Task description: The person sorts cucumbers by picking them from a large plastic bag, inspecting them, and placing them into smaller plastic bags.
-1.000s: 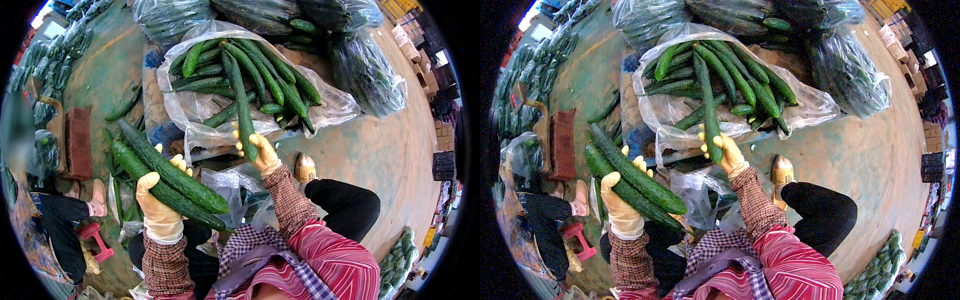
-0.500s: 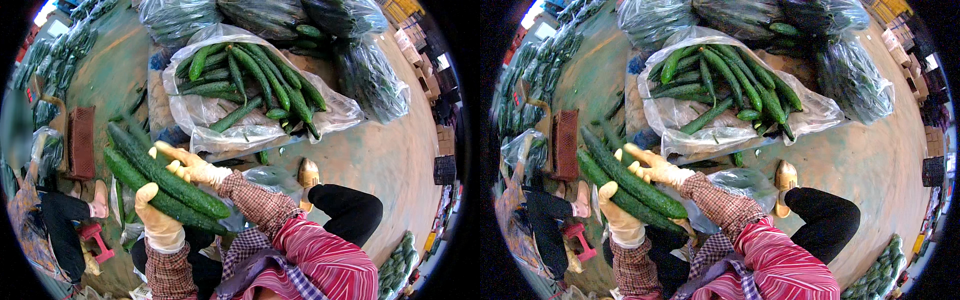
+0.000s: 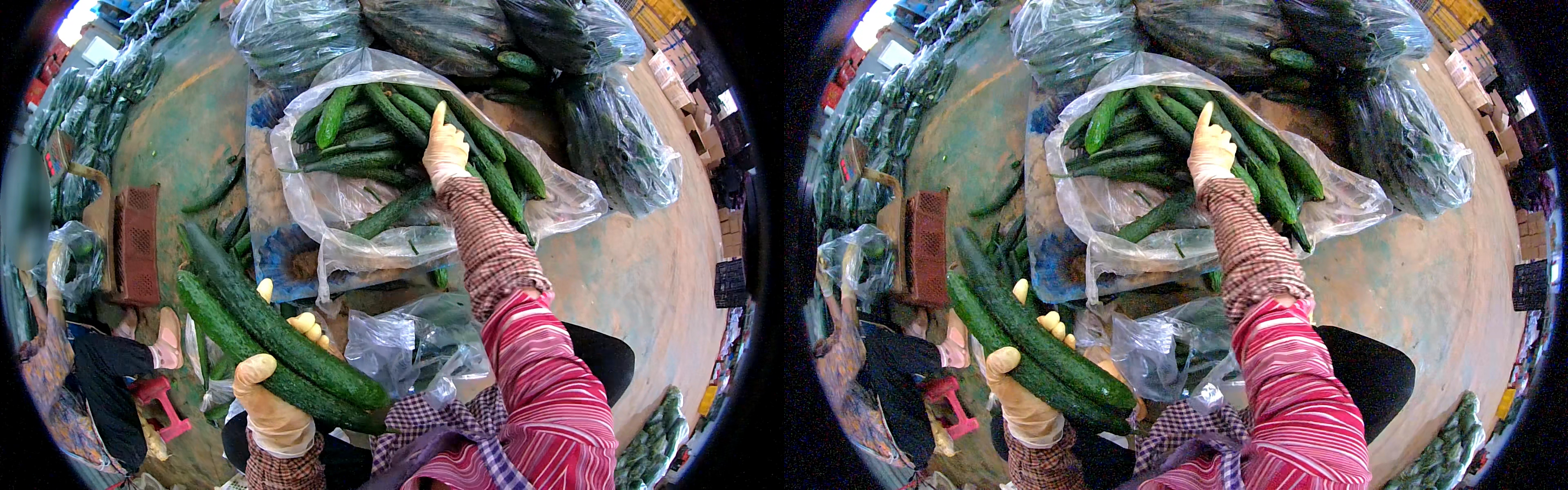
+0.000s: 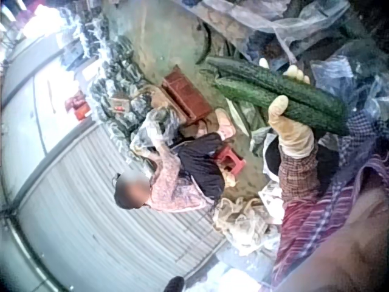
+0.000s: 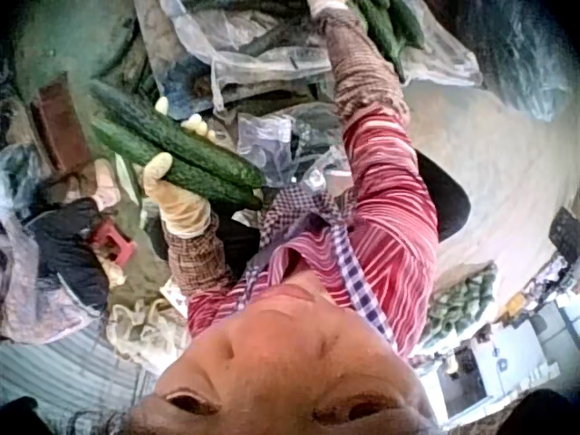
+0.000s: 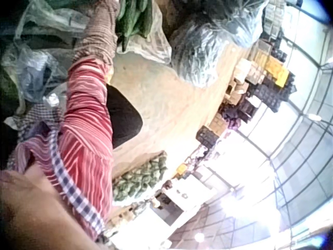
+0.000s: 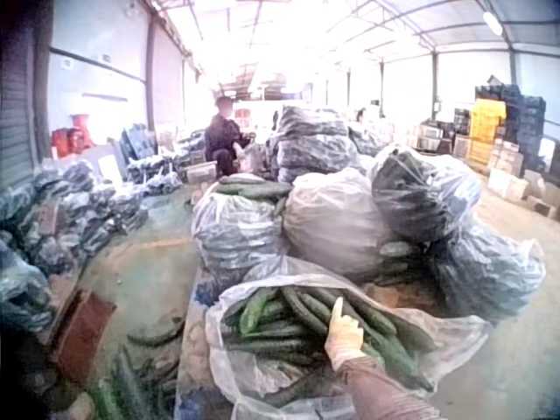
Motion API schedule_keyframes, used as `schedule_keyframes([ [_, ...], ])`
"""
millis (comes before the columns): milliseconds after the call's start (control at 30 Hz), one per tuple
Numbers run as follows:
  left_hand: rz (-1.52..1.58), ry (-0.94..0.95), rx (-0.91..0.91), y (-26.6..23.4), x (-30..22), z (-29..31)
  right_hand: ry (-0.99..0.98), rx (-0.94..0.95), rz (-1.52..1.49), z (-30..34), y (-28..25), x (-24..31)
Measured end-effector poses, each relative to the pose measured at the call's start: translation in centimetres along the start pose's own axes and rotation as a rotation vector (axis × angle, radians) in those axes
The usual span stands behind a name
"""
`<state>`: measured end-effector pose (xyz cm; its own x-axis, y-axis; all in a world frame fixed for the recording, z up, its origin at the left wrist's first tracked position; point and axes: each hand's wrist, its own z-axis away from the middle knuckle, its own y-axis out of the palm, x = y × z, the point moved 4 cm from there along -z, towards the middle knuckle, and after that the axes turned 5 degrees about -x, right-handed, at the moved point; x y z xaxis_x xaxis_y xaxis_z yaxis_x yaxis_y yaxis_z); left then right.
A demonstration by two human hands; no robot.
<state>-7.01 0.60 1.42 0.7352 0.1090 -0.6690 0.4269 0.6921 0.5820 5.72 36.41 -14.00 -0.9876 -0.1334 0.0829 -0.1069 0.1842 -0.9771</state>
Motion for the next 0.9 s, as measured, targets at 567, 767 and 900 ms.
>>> schedule_keyframes([
  [567, 0.045, 0.076, 0.070, -1.7, -0.8, -0.2, 0.067, 1.453, -2.432, 20.1, -5.8, 2.6],
  [767, 0.126, 0.013, 0.074, -2.4, -0.5, -0.5, 0.096, 1.137, -2.078, 21.4, -8.0, 3.0],
  [900, 0.149, 0.010, 0.077, -3.1, -0.2, -0.6, -0.017, 0.928, -1.886, 22.1, -9.5, 3.3],
])
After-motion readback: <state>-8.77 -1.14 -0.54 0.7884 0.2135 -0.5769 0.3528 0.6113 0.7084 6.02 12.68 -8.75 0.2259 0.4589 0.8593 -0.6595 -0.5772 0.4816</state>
